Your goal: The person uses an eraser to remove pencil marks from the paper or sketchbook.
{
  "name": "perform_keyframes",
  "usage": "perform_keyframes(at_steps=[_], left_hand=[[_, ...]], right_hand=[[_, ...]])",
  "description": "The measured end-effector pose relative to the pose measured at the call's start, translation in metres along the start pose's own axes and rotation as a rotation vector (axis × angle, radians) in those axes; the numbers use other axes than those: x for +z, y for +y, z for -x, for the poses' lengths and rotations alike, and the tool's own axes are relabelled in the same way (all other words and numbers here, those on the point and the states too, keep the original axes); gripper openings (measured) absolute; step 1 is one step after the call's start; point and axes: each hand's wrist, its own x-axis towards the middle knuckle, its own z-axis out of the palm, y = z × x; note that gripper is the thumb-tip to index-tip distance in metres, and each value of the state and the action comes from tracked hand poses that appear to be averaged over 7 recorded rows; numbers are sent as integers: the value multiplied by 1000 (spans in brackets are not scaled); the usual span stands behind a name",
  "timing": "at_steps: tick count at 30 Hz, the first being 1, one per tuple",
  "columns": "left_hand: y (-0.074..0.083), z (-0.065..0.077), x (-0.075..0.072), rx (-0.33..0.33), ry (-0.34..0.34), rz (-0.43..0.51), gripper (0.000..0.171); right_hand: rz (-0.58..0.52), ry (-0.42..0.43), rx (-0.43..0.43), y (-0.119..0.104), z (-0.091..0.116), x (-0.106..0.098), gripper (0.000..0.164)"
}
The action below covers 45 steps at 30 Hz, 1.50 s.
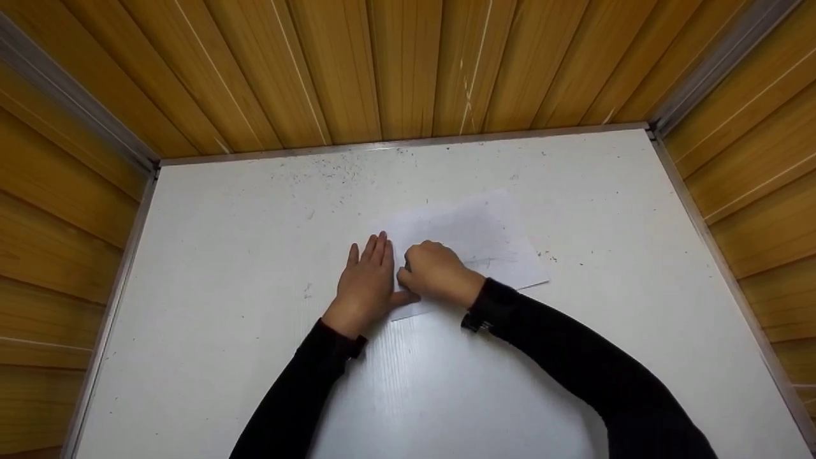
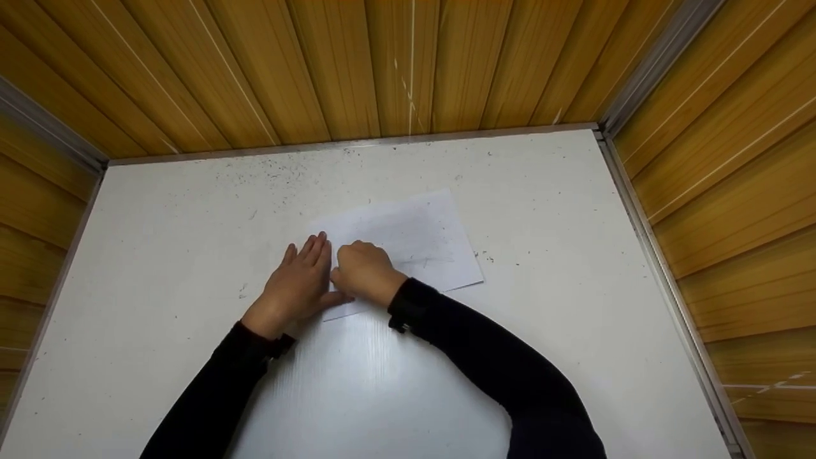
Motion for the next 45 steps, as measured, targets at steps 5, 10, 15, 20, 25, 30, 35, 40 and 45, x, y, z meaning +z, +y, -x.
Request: perform_keyframes(at_steps=[5,10,15,20,25,30,35,40,45], left_hand=[[1,-2,-2,-6,-13,-24,123],[-1,-5,-3,-13,-24,-38,123],[-1,-5,-3,-10,-32,-43,123],[-1,-3,-1,-15,-35,-51,123],[-4,-2,1,-12,-11,-45,123],[-5,0,-1,-9,9,-25,123],[-2,1,-4,-6,8,-8,123],[-2,-1,-4,-14,-17,-16,124],[-3,0,0,-25,-26,-41,125]], right_hand=[[20,78,70,39,17,-14,31],[-31,122,210,98,45,-39,33],[-46,121,257,127,57,-48,33],[-99,102,223,99,48,-39,38],[-79,61,88,33,18,-18,36],[12,46,11,0,-3,-5,29],[-39,67,79,43,12,-18,33],[-98,122,213,108,46,-41,34],[-82,127,242,133,60,-47,36]])
